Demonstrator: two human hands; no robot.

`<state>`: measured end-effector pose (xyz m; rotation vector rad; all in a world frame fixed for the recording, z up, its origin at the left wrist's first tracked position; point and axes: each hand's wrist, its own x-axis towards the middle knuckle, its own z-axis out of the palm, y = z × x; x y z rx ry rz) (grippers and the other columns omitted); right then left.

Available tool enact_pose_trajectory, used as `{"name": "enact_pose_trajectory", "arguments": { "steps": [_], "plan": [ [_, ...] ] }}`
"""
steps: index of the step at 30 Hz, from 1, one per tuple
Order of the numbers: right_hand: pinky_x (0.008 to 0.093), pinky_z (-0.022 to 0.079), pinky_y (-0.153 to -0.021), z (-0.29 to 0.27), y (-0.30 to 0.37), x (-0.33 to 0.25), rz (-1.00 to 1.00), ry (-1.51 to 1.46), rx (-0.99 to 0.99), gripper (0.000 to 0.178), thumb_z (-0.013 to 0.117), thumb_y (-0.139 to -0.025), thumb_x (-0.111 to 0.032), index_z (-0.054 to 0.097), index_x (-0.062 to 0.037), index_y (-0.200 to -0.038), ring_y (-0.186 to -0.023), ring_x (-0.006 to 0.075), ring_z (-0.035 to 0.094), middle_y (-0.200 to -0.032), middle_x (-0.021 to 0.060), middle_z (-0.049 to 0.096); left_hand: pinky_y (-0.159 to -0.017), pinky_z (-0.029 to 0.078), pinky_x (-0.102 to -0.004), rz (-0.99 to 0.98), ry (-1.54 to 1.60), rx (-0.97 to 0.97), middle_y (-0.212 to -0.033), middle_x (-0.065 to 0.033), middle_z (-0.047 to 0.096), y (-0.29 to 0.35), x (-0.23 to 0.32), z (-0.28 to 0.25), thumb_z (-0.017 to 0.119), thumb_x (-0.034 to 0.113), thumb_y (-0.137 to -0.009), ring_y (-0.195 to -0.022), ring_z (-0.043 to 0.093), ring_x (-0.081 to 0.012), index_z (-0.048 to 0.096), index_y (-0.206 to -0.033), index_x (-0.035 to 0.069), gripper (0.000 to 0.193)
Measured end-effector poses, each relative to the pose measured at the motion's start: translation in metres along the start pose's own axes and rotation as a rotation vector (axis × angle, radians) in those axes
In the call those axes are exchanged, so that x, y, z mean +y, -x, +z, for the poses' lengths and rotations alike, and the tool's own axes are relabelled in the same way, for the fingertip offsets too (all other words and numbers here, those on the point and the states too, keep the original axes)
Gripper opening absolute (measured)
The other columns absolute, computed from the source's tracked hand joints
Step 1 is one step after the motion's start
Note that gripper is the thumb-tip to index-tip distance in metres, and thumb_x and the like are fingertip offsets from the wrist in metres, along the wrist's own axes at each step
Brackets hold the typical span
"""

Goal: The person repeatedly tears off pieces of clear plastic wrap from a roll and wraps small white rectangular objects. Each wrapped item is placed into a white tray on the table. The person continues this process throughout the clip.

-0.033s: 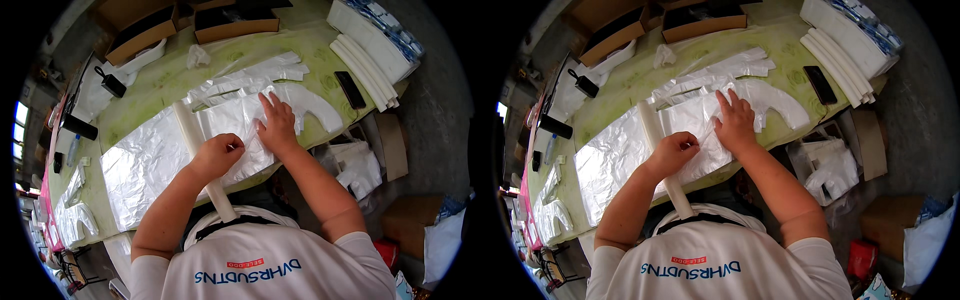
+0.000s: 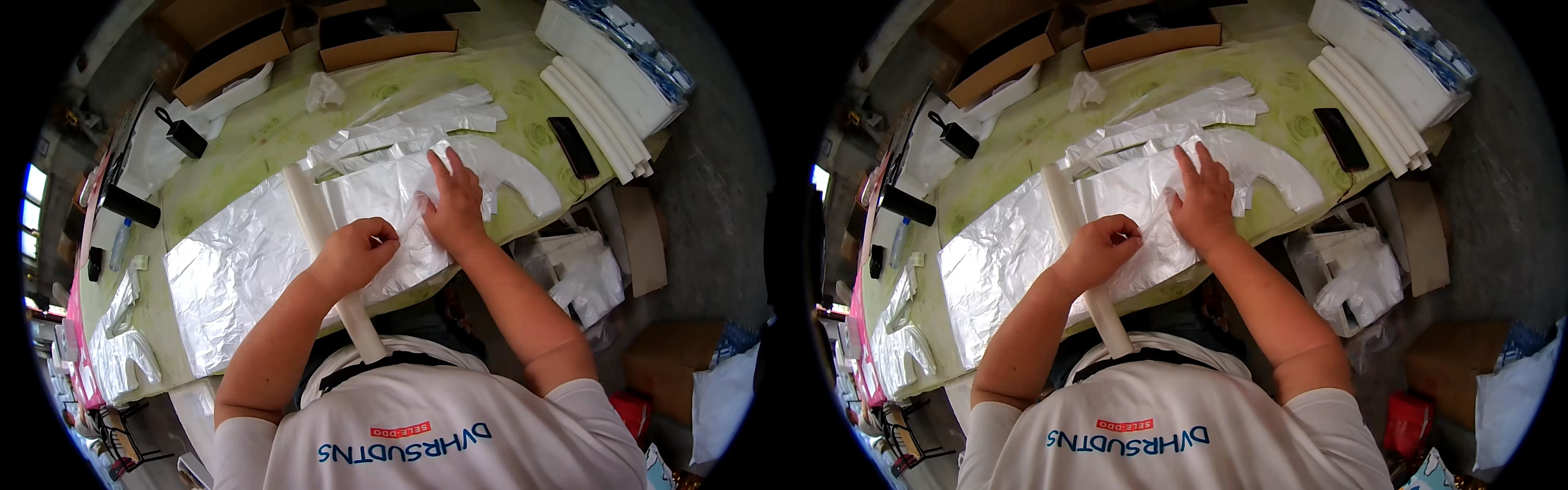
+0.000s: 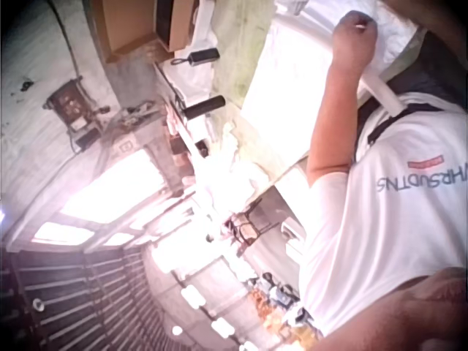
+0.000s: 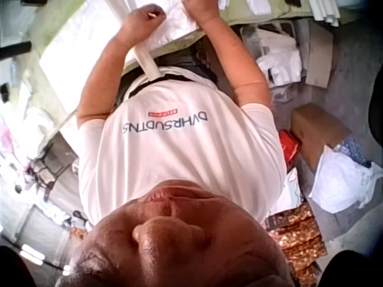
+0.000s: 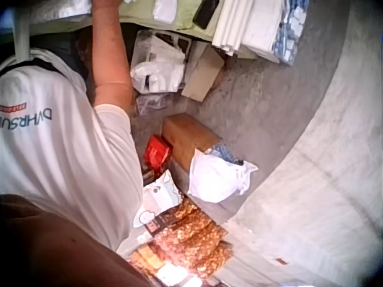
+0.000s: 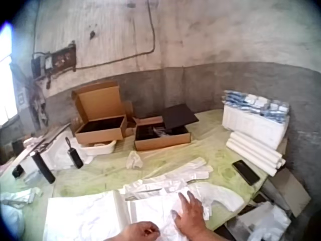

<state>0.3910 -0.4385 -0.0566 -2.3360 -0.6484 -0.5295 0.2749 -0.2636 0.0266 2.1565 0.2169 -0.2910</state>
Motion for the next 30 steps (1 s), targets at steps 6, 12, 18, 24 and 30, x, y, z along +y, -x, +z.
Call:
{"name": "enact_pose_trajectory", "arguments": {
  "steps": [6,12,18,24,30],
  "plan": [
    [0.0489,0.042,-0.102,0.002,0.004,0.011,-0.046,-0.180,0.258,0.051,0.071,-0.079,-0.008,0.060,-0.0113,-0.129,-0.118,0.0394,0.052,-0.133,0.0170,0.054,-0.075,0.054,-0.0298,-0.027,0.028,0.011,-0.089,-0.0050,0.071,-0.003,-0.001,0.001,0.070,0.018,-0.093,-0.079,0.064,-0.0127,0.071,-0.105,0.004,0.018],
    [0.0448,0.046,-0.087,-0.001,0.006,0.013,-0.124,-0.277,0.291,0.022,0.066,-0.074,-0.001,0.066,-0.0077,-0.096,-0.097,0.0336,0.059,-0.101,0.0101,0.064,-0.078,0.055,-0.0354,0.050,-0.211,-0.036,-0.091,-0.0106,0.072,-0.010,0.001,0.016,0.067,0.022,-0.089,-0.081,0.069,-0.0230,0.073,-0.103,0.009,0.020],
    [0.0429,0.048,-0.076,-0.021,0.012,0.006,-0.458,-0.457,-0.034,0.017,0.065,-0.068,-0.002,0.062,-0.0091,-0.083,-0.080,0.0350,0.060,-0.086,0.0102,0.063,-0.073,0.053,-0.0304,-0.108,0.024,0.111,-0.089,-0.0077,0.069,-0.010,0.004,0.005,0.068,0.016,-0.087,-0.081,0.065,-0.0158,0.069,-0.099,0.003,0.017],
    [0.0457,0.046,-0.093,0.001,0.001,0.007,-0.117,-0.153,-0.005,0.038,0.066,-0.074,-0.009,0.069,-0.0090,-0.112,-0.107,0.0366,0.058,-0.119,0.0140,0.065,-0.079,0.055,-0.0335,0.090,0.015,0.095,-0.094,-0.0087,0.070,0.005,-0.017,0.000,0.068,0.014,-0.082,-0.084,0.067,-0.0196,0.069,-0.098,0.002,0.020],
    [0.0485,0.037,-0.105,-0.018,0.003,-0.016,-0.232,-0.024,0.003,0.070,0.069,-0.077,-0.012,0.058,-0.0265,-0.145,-0.137,0.0420,0.044,-0.154,0.0155,0.047,-0.070,0.052,-0.0294,0.081,0.266,0.241,-0.102,-0.0050,0.065,-0.039,-0.003,0.006,0.076,0.026,-0.092,-0.083,0.061,-0.0125,0.057,-0.127,0.004,0.046]
  ]
}}
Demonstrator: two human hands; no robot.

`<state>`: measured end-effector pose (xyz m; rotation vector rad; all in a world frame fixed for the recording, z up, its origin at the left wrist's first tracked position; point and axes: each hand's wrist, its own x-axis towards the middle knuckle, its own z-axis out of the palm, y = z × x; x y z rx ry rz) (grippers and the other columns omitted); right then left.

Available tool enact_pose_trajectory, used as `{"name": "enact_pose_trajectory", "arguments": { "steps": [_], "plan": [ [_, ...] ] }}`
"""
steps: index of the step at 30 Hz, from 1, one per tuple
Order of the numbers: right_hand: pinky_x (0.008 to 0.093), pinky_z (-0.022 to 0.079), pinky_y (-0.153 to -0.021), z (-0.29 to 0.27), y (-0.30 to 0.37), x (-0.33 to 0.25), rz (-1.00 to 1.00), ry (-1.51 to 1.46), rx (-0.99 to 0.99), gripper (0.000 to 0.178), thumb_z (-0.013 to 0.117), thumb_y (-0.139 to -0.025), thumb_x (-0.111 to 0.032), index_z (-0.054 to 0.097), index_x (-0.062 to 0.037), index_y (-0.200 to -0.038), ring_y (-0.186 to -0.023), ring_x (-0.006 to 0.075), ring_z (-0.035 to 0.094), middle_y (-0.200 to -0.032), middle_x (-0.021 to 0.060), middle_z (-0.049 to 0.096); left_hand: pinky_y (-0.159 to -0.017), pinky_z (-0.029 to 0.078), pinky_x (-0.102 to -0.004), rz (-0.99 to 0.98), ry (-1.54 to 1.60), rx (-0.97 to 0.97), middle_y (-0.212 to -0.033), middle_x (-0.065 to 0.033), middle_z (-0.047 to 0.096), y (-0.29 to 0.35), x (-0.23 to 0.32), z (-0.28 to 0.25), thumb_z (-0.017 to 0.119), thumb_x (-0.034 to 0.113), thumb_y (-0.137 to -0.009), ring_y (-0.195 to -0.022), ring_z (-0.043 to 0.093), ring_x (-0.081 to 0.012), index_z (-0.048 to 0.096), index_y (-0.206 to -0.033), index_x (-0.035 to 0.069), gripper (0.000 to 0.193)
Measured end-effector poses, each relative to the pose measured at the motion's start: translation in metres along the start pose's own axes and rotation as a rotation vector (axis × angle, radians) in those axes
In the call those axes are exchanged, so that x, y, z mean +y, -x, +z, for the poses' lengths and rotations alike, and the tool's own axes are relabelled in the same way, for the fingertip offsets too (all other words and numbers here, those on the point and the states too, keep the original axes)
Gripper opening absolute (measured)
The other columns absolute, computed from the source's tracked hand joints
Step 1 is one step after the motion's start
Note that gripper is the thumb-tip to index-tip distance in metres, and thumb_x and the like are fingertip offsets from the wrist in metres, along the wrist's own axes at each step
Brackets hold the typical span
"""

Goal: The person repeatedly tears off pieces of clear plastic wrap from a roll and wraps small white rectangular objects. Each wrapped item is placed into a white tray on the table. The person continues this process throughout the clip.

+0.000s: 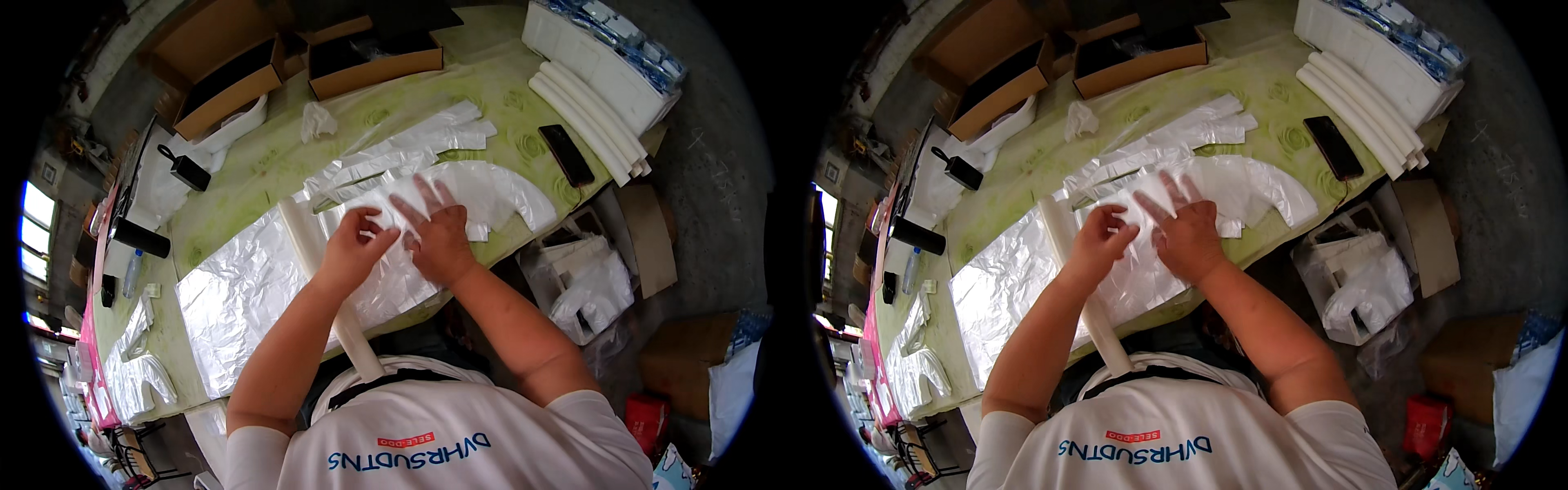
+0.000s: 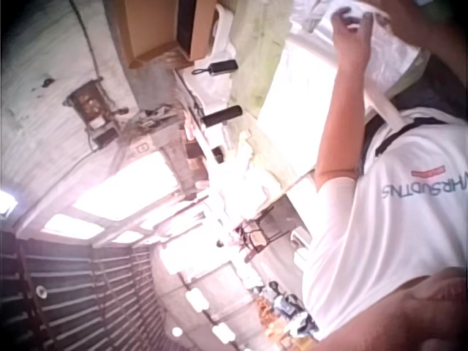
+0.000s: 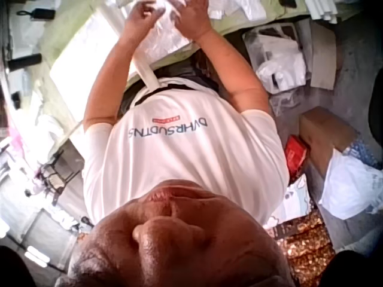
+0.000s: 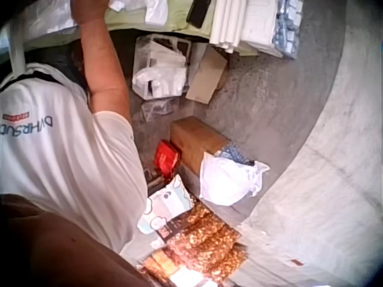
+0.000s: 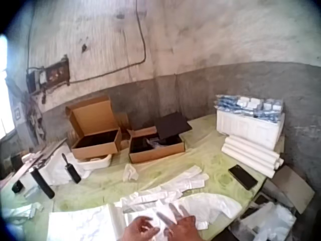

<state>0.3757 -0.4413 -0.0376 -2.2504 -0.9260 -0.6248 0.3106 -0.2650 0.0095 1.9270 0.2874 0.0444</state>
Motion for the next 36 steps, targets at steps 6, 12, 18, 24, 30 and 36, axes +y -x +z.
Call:
{"name": "enact_pose_trajectory", "arguments": {
  "steps": [6,12,18,24,30,36],
  "plan": [
    [0.0542,0.038,-0.102,0.010,0.006,0.014,-0.007,-0.179,-0.089,0.050,0.068,-0.076,-0.010,0.068,-0.0173,-0.125,-0.125,0.0362,0.058,-0.133,0.0142,0.064,-0.075,0.056,-0.0329,-0.247,0.380,0.047,-0.103,-0.0015,0.064,-0.038,0.014,0.020,0.076,0.021,-0.092,-0.091,0.063,-0.0139,0.059,-0.123,0.009,0.038],
    [0.0454,0.050,-0.095,0.040,0.016,0.046,0.419,-0.307,0.246,0.058,0.065,-0.084,0.001,0.050,0.0002,-0.140,-0.105,0.0340,0.063,-0.122,0.0193,0.061,-0.075,0.057,-0.0328,-0.131,0.598,0.216,-0.100,-0.0006,0.060,0.006,0.022,-0.065,0.066,0.012,-0.098,-0.086,0.060,-0.0112,0.048,-0.144,0.009,0.050],
    [0.0255,0.050,-0.083,0.039,0.006,0.055,0.589,-0.876,0.398,0.072,0.061,-0.089,0.007,0.034,-0.0030,-0.155,-0.099,0.0149,0.058,-0.124,0.0106,0.056,-0.075,0.057,-0.0307,-0.268,0.376,0.549,-0.099,-0.0003,0.064,0.082,-0.056,-0.199,0.069,0.009,-0.094,-0.087,0.063,-0.0105,0.046,-0.147,0.007,0.057],
    [0.0249,0.049,-0.087,0.031,0.006,0.057,0.623,-1.058,0.325,0.070,0.056,-0.092,0.008,0.030,-0.0050,-0.156,-0.097,0.0109,0.055,-0.119,0.0091,0.057,-0.079,0.054,-0.0323,-0.410,-0.310,0.667,-0.103,-0.0038,0.067,0.113,-0.133,-0.232,0.074,0.006,-0.084,-0.087,0.064,-0.0174,0.053,-0.142,0.006,0.061],
    [0.0252,0.047,-0.090,0.030,0.014,0.059,0.572,-0.959,0.328,0.048,0.056,-0.093,0.008,0.050,-0.0032,-0.139,-0.099,0.0117,0.056,-0.115,0.0070,0.060,-0.112,0.039,-0.0439,0.390,-0.699,0.636,-0.132,-0.0146,0.057,0.106,-0.103,-0.154,0.069,-0.010,-0.077,-0.128,0.050,-0.0358,0.059,-0.129,0.008,0.056],
    [0.0363,0.051,-0.092,-0.019,0.038,-0.047,0.165,-0.473,0.074,0.030,0.065,-0.084,0.005,0.066,-0.0012,-0.113,-0.101,0.0300,0.064,-0.113,0.0149,0.067,-0.121,0.026,-0.0533,0.202,-0.670,0.190,-0.150,-0.0216,0.048,0.108,-0.088,-0.086,0.062,0.010,-0.090,-0.144,0.039,-0.0410,0.027,-0.157,-0.001,0.077]
  ]
}}
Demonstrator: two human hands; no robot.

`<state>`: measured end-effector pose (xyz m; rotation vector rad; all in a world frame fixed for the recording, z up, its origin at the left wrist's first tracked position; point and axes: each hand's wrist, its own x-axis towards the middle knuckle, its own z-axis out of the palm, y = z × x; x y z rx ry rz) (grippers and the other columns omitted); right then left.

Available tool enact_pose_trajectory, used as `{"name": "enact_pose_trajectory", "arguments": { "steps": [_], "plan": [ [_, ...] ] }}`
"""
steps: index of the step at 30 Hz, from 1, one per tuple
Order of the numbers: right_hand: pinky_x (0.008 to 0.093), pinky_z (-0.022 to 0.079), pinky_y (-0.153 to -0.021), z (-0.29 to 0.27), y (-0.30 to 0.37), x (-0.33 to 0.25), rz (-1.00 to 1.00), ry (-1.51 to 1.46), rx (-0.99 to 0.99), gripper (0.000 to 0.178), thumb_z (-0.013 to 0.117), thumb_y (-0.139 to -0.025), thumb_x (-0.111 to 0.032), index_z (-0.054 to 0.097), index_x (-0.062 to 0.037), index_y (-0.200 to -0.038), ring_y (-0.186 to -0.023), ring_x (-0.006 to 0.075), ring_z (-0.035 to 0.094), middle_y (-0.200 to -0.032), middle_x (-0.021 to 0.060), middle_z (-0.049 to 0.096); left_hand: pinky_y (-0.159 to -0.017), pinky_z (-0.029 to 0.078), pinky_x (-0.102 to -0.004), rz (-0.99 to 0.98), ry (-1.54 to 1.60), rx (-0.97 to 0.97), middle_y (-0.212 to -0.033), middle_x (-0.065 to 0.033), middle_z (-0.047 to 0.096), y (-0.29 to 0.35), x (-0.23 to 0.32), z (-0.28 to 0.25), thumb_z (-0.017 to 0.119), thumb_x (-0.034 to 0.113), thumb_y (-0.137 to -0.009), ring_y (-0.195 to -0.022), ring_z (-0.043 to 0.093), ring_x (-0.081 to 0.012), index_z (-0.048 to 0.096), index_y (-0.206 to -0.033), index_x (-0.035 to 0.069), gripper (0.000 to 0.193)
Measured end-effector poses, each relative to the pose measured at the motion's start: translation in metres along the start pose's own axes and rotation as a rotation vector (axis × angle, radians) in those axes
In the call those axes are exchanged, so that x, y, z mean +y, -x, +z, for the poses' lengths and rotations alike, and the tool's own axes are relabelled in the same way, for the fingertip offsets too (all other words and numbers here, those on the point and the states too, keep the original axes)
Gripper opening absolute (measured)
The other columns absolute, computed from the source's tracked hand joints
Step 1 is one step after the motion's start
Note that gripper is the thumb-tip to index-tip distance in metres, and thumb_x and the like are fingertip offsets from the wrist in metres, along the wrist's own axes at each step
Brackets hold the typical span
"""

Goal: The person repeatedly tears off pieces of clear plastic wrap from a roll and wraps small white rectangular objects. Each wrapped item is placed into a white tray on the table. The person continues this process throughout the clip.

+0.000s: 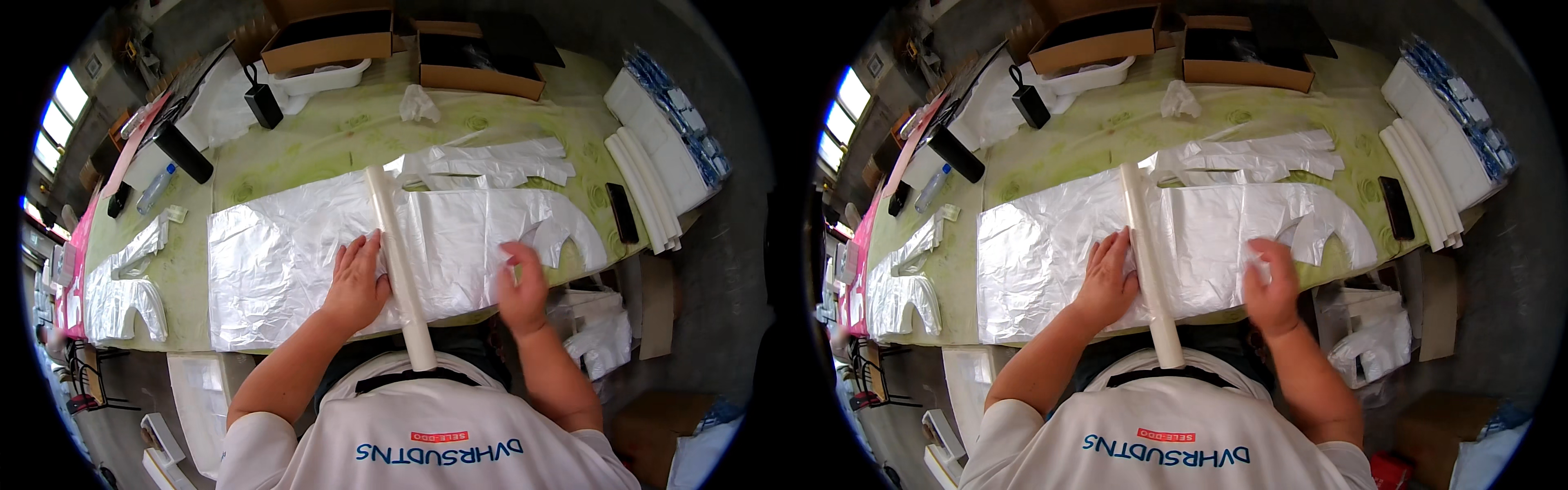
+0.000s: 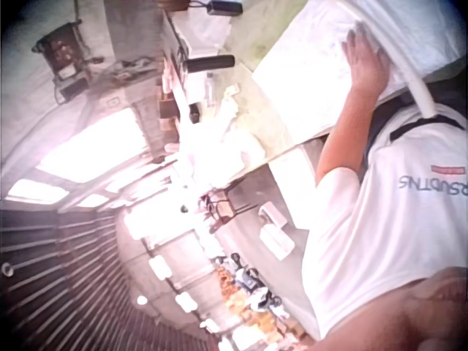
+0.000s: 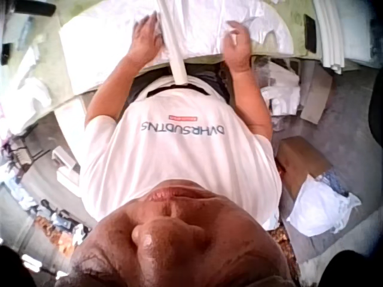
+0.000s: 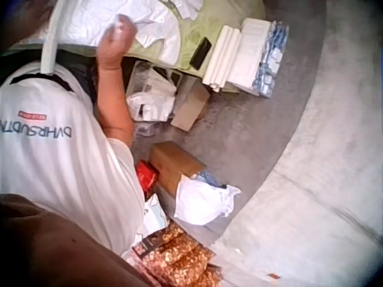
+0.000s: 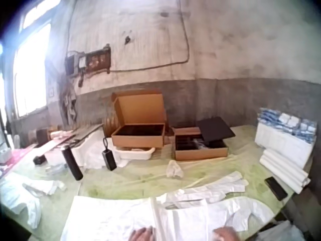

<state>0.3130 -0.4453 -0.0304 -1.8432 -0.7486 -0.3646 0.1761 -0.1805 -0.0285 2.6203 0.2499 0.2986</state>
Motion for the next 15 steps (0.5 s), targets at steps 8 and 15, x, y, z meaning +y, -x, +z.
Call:
{"name": "enact_pose_trajectory", "arguments": {
  "steps": [8,15],
  "plan": [
    [0.0526,0.037,-0.115,0.052,0.031,-0.084,-0.325,-0.224,-0.699,0.040,0.075,-0.083,-0.010,0.065,-0.0067,-0.121,-0.130,0.0404,0.053,-0.128,0.0128,0.063,-0.123,0.019,-0.0593,0.070,-0.091,0.046,-0.156,-0.0201,0.042,0.002,-0.008,-0.002,0.062,0.010,-0.088,-0.150,0.030,-0.0427,0.032,-0.157,0.006,0.075],
    [0.0490,0.048,-0.098,0.054,0.030,-0.100,-0.347,-0.339,-0.572,0.035,0.073,-0.084,-0.005,0.063,-0.0060,-0.117,-0.103,0.0363,0.062,-0.110,0.0142,0.067,-0.119,0.026,-0.0619,0.301,0.025,-0.017,-0.152,-0.0131,0.050,-0.004,0.013,-0.041,0.067,0.013,-0.090,-0.147,0.035,-0.0434,0.066,-0.126,0.008,0.037]
  ]
}}
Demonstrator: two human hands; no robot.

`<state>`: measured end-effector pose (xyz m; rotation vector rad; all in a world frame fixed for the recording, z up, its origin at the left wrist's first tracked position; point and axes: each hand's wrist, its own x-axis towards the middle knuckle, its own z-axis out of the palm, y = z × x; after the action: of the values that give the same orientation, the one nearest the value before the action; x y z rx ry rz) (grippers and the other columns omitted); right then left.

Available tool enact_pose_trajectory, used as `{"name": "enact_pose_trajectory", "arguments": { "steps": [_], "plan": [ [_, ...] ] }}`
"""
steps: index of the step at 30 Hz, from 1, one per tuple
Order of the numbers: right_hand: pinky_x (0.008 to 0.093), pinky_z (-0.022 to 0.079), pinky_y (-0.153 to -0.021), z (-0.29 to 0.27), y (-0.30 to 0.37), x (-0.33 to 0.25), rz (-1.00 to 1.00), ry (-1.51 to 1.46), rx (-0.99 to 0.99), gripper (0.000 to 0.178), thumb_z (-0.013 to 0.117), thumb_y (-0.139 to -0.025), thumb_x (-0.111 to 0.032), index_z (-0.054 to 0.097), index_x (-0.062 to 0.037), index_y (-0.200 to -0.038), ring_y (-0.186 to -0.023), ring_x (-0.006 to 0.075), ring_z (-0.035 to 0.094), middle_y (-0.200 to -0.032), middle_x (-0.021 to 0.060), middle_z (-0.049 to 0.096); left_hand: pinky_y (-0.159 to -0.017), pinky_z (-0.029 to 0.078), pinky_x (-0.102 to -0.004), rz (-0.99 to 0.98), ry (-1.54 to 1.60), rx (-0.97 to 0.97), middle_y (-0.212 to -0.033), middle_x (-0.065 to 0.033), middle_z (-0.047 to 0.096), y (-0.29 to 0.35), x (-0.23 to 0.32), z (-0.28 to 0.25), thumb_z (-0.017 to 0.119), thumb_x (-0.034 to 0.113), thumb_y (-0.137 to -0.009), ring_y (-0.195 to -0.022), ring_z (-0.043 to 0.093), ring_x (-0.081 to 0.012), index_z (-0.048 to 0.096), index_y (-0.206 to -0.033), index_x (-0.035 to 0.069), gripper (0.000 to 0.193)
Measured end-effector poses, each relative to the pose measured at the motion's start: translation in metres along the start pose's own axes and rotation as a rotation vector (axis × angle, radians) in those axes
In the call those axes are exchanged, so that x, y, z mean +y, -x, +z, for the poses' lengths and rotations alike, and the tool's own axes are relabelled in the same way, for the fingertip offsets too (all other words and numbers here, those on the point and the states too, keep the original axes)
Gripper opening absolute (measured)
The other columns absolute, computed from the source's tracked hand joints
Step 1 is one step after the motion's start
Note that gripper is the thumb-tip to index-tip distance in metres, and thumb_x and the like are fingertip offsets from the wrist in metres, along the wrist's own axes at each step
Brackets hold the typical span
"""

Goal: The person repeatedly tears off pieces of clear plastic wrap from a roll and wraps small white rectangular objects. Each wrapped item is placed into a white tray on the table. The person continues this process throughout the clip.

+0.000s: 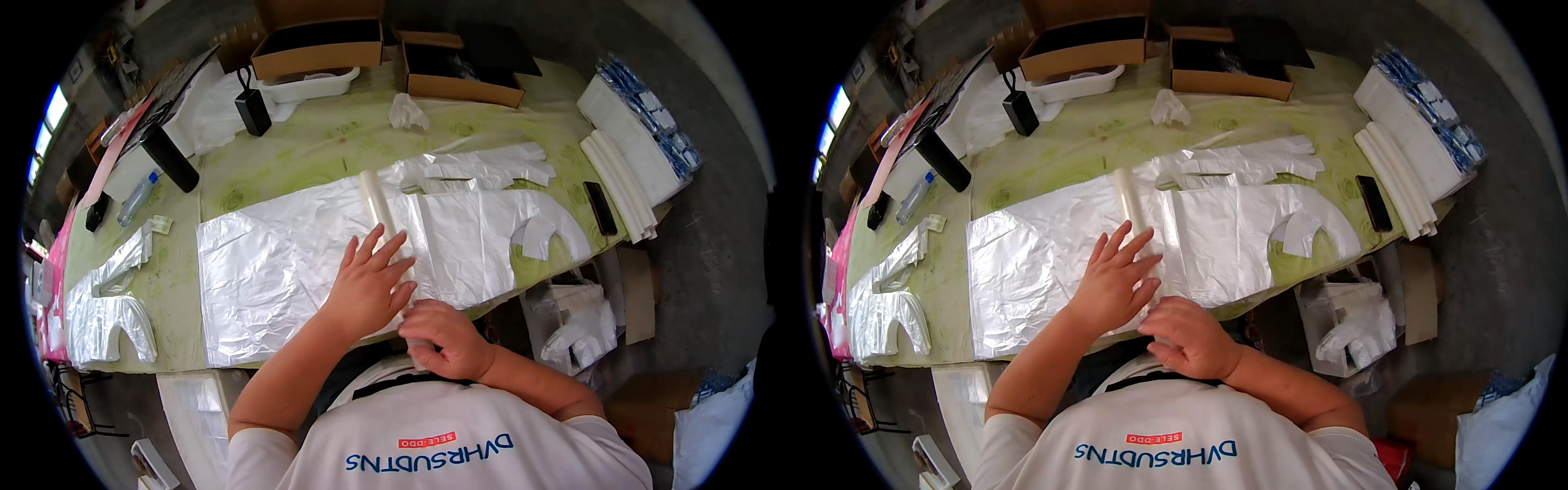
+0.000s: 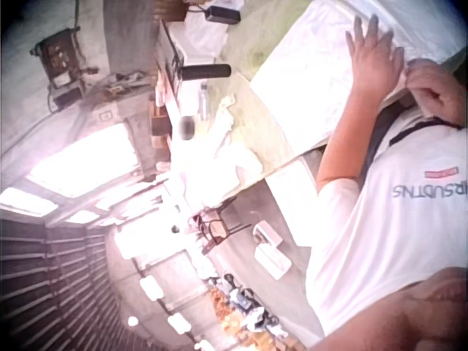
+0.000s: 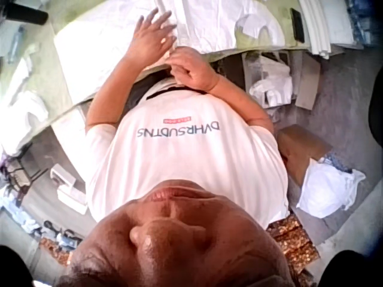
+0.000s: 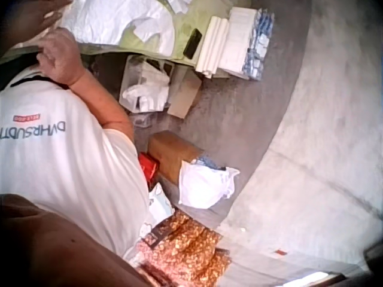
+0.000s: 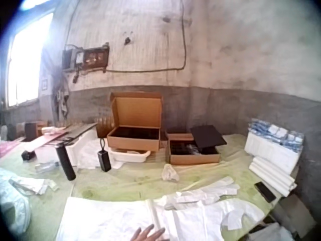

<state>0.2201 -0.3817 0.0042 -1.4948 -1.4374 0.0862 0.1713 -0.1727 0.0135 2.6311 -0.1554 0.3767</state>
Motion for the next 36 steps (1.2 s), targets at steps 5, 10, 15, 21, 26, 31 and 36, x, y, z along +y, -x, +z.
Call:
{"name": "enact_pose_trajectory", "arguments": {
  "steps": [5,10,15,21,26,31,36],
  "plan": [
    [0.0459,0.047,-0.099,-0.001,0.001,0.018,0.201,0.259,0.230,0.034,0.072,-0.082,-0.002,0.065,-0.0048,-0.115,-0.109,0.0379,0.059,-0.118,0.0167,0.063,-0.113,0.032,-0.0634,-0.005,0.068,0.196,-0.135,-0.0106,0.064,-0.006,-0.016,0.005,0.072,0.022,-0.090,-0.139,0.043,-0.0450,0.071,-0.104,0.009,0.019],
    [0.0546,0.034,-0.113,0.000,-0.024,0.061,0.270,0.638,0.178,0.044,0.075,-0.084,-0.016,0.065,-0.0132,-0.126,-0.134,0.0459,0.040,-0.145,0.0212,0.044,-0.125,0.017,-0.0570,-0.196,-0.007,-0.049,-0.161,-0.0180,0.037,0.023,-0.015,0.004,0.073,0.021,-0.086,-0.154,0.017,-0.0446,0.061,-0.139,0.014,0.055],
    [0.0653,0.017,-0.120,0.016,-0.082,0.084,0.381,0.754,-0.066,0.053,0.075,-0.087,-0.037,0.063,-0.0265,-0.138,-0.150,0.0511,0.019,-0.162,0.0240,0.027,-0.124,0.018,-0.0582,-0.216,0.029,0.003,-0.167,-0.0195,0.024,0.051,-0.037,-0.001,0.066,0.020,-0.088,-0.155,0.013,-0.0457,0.054,-0.147,0.015,0.060],
    [0.0690,0.009,-0.121,0.018,-0.137,0.139,0.664,0.890,-0.223,0.064,0.066,-0.088,-0.060,0.059,-0.0303,-0.144,-0.155,0.0466,0.010,-0.169,0.0188,0.018,-0.124,0.021,-0.0541,-0.180,0.063,0.059,-0.166,-0.0199,0.026,0.055,-0.045,0.004,0.064,0.018,-0.088,-0.154,0.016,-0.0458,0.057,-0.144,0.013,0.056],
    [0.0637,0.018,-0.122,-0.130,-0.111,0.222,1.371,0.956,0.087,0.085,0.046,-0.093,-0.074,0.040,-0.0199,-0.158,-0.156,0.0372,0.015,-0.169,0.0101,0.025,-0.124,0.023,-0.0502,-0.213,0.076,0.056,-0.168,-0.0200,0.022,0.058,-0.043,0.000,0.063,0.014,-0.087,-0.156,0.014,-0.0437,0.057,-0.144,0.011,0.057],
    [0.0583,0.026,-0.120,-0.276,-0.014,0.191,1.557,1.078,0.475,0.081,0.052,-0.093,-0.068,0.039,-0.0224,-0.158,-0.150,0.0426,0.028,-0.160,0.0277,0.033,-0.124,0.022,-0.0514,-0.222,0.097,0.074,-0.167,-0.0183,0.025,0.057,-0.043,0.002,0.063,0.017,-0.087,-0.155,0.016,-0.0422,0.058,-0.143,0.012,0.057],
    [0.0516,0.030,-0.120,-0.244,0.020,0.170,0.959,1.253,0.423,0.063,0.073,-0.090,-0.043,0.055,-0.0222,-0.147,-0.144,0.0470,0.034,-0.158,0.0296,0.033,-0.124,0.021,-0.0520,-0.216,0.124,0.062,-0.167,-0.0178,0.026,0.056,-0.042,0.002,0.064,0.018,-0.087,-0.155,0.016,-0.0422,0.058,-0.143,0.013,0.056]
  ]
}}
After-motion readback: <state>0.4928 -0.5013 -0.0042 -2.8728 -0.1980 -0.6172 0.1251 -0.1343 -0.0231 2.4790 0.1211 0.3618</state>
